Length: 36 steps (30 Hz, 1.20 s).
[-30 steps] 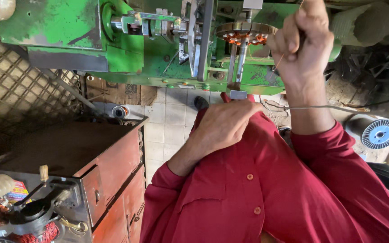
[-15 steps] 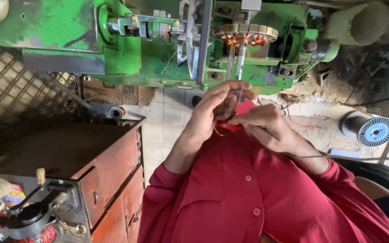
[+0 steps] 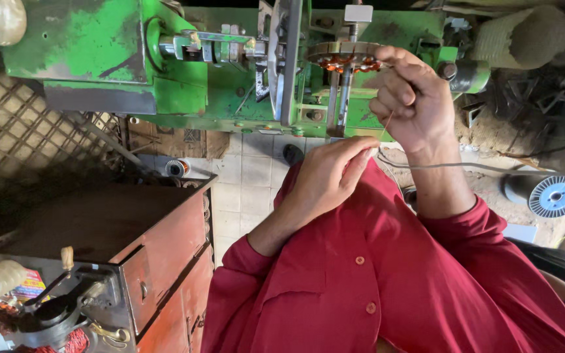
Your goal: The person operates a green winding machine to wrap copper wire around a rotor, then removes the rotor and places it on a workbench. They proceed to insert small white insulating pieces into the rotor slots and trim the excess with scissors.
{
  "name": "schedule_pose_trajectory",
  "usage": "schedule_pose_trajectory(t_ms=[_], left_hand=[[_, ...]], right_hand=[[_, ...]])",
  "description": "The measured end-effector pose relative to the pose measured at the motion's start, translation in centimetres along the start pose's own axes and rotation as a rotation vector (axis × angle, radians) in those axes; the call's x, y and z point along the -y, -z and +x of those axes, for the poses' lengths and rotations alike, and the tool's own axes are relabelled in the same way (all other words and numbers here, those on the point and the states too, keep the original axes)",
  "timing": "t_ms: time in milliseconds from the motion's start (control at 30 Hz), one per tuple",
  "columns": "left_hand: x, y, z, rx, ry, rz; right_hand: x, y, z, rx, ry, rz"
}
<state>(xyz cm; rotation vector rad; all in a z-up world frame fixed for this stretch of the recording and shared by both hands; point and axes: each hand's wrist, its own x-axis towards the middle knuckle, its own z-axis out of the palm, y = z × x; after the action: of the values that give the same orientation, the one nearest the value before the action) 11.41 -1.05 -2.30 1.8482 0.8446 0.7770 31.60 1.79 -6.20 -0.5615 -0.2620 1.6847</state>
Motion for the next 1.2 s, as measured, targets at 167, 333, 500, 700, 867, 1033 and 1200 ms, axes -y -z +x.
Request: schedule_pose_trajectory(t_ms=[167, 333, 500, 700, 867, 1033, 1200], left_hand=[[0.2, 0.0, 0.2, 0.004, 0.041, 0.041], [0.3, 2.0, -0.7, -0.078, 0.204, 0.047], [1.4, 2.6, -0.4, -0.119, 0.251, -0.394], [1.6, 0.0, 2.3, -0.033, 0.225, -0.256], [1.6, 0.1, 2.1, 0.014, 0.259, -0.215], [0.7, -0.6, 2.4, -0.038, 0.041, -0.042], [0.4, -1.4, 2.7, -0.088, 0.039, 0.105]], right_hand=[[1.1, -2.6, 2.1, 0.061, 0.019, -0.122], [-0.9, -3.6, 0.9, 0.082, 0.085, -0.750], [-2.7, -1.0, -5.9, 0.147, 0.034, -1.054], [-1.3, 1.4, -7.9, 0.154, 0.165, -1.212], [0.4, 2.1, -2.8, -0.003, 0.050, -0.635], [0.2, 1.8, -0.1, -0.028, -0.045, -0.150], [0.3, 0.9, 0.2, -0.066, -0.028, -0.067]])
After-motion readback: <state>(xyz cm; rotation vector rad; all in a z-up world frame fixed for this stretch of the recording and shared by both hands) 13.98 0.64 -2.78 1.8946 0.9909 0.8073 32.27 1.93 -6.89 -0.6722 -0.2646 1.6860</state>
